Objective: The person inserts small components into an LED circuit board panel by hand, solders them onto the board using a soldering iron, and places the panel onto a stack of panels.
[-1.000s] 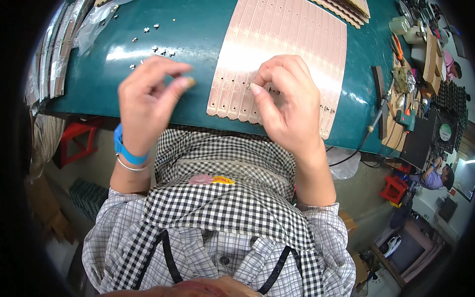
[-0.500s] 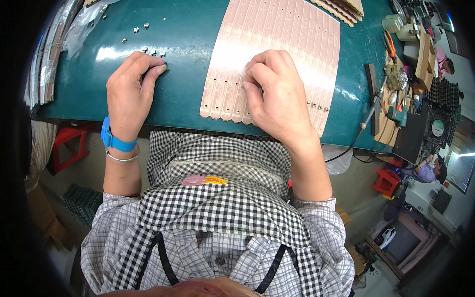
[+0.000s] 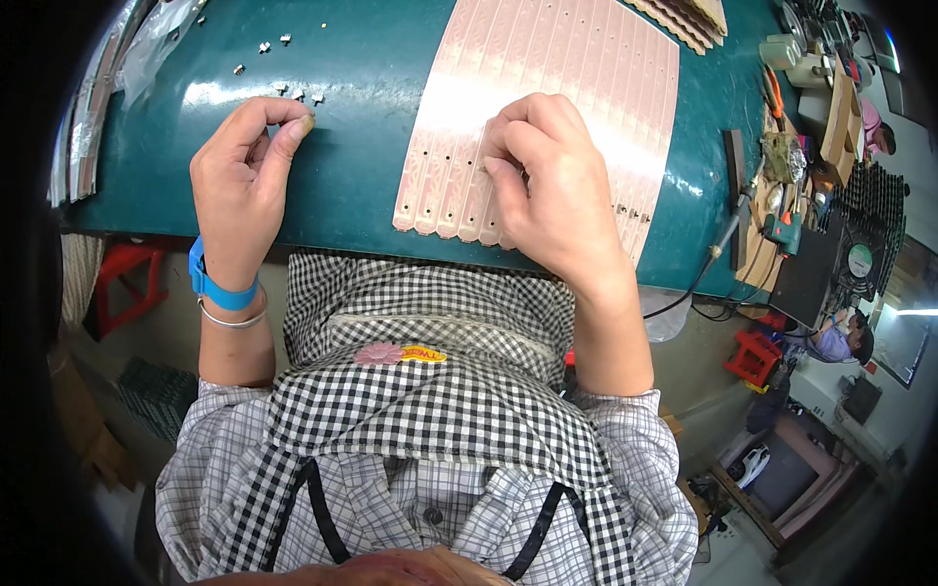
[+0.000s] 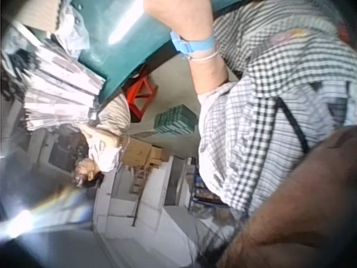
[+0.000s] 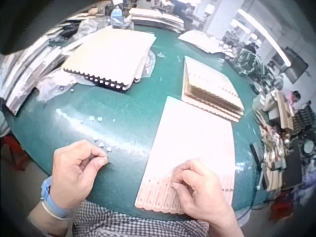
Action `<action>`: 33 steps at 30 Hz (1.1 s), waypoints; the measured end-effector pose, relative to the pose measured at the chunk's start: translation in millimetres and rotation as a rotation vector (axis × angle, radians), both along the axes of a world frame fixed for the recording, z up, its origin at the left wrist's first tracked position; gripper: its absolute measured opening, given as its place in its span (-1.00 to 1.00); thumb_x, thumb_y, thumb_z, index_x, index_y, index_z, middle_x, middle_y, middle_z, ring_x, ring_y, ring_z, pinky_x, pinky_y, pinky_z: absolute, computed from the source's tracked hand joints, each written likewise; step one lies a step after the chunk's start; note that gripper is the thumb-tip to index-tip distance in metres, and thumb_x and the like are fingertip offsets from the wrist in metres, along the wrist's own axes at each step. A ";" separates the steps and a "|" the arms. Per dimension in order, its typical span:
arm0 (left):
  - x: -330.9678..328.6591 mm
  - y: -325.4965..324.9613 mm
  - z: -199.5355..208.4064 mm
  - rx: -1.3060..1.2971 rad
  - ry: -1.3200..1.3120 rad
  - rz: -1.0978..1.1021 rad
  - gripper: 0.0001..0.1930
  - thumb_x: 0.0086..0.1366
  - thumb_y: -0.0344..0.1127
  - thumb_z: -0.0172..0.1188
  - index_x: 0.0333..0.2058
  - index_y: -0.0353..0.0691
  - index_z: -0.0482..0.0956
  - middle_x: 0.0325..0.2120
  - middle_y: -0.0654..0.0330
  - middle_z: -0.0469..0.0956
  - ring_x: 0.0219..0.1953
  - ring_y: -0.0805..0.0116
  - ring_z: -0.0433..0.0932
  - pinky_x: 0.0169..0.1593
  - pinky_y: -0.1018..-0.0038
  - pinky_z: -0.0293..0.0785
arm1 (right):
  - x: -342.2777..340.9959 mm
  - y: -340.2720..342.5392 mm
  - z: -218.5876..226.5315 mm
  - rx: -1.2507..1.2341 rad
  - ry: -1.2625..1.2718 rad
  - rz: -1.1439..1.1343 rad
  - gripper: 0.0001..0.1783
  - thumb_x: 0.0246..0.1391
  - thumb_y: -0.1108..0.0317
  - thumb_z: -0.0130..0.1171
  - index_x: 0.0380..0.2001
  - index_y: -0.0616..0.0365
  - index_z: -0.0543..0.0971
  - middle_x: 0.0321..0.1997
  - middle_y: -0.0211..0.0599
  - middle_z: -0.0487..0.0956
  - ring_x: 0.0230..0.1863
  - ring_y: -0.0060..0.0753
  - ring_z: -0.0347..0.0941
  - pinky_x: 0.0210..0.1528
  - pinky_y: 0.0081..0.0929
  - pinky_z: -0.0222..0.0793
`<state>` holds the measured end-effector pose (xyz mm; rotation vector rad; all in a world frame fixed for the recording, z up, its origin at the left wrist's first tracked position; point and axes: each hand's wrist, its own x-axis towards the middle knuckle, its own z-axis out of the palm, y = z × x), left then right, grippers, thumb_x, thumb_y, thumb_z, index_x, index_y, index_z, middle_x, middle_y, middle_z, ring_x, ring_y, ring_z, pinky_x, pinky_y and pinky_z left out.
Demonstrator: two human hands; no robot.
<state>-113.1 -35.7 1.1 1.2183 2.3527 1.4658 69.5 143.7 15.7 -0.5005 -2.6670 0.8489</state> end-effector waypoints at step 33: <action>0.3 2.0 -7.9 -0.019 0.010 -0.034 -0.94 0.16 -0.59 0.23 -0.38 -0.32 0.58 -0.53 0.22 0.55 -0.64 0.54 0.34 -0.54 0.56 0.25 | -19.2 -2.4 10.2 0.297 -0.152 0.163 -0.87 -0.23 0.66 0.19 -0.54 0.28 0.47 -0.34 -0.20 0.50 -0.23 -0.04 0.41 -0.18 -0.23 0.38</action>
